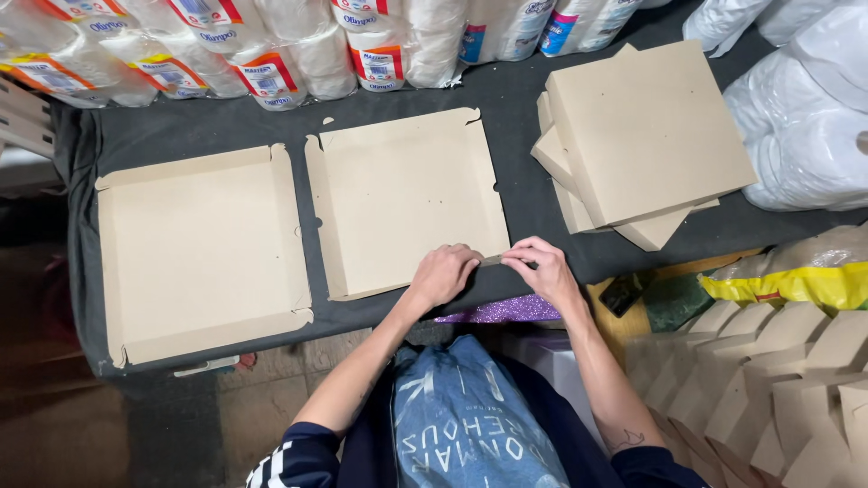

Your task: The person assembles flat cardboard boxes by folding the flaps and locking the tabs into place. They work on a table, handling the boxes one by one and stacking the finished ones to the side.

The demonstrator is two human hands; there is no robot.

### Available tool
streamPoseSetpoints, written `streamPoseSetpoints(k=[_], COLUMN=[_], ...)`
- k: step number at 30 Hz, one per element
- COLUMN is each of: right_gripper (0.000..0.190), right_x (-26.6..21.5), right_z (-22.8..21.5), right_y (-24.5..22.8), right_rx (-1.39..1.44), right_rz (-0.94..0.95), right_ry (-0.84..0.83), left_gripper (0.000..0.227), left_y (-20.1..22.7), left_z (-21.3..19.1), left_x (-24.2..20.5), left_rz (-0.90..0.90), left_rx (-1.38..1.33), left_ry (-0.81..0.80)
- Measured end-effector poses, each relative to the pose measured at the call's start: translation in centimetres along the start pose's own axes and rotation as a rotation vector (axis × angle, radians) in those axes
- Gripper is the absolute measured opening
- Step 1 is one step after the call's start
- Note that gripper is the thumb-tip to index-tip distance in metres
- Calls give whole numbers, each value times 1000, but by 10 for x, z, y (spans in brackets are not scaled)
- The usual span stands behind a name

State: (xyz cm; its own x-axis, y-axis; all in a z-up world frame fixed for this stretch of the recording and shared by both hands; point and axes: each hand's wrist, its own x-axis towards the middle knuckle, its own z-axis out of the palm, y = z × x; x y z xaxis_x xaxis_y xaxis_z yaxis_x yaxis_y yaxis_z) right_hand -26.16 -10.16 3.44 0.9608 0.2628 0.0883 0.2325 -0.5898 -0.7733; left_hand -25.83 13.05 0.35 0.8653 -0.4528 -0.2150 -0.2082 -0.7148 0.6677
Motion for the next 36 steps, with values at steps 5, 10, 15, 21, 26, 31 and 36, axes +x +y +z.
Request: streamPoseSetpoints(k=[5,10,15,21,26,31,36], right_gripper=[9,7,7,11,14,37,37], right_x=[3,6,14,18,31,29,2], right_z=[0,12,5,-6,-5,13,64], right_y=[-2,2,-10,-6,6,-23,-47], right_rx=[-3,-77,-173,-176,-211,-294,-268], right_rz=[-42,-128,-191,-128,-56,44,-165], right_ry=[-6,-41,-127,-206,-125,-103,-287], left_gripper=[32,27,20,25,42,36,29], left_y=[1,1,4,-10,-93,-143,-156], left_z=[-1,-2,-18,-87,-121,-108,-81], left_x=[6,2,-8,-58,-104,-108,-89], left_rz=[2,-13,25,20,-28,154,487], left_rx=[-77,-213,-267,-96,635,726,656], left_ry=[-80,-52,-75,-73,-62,23,295])
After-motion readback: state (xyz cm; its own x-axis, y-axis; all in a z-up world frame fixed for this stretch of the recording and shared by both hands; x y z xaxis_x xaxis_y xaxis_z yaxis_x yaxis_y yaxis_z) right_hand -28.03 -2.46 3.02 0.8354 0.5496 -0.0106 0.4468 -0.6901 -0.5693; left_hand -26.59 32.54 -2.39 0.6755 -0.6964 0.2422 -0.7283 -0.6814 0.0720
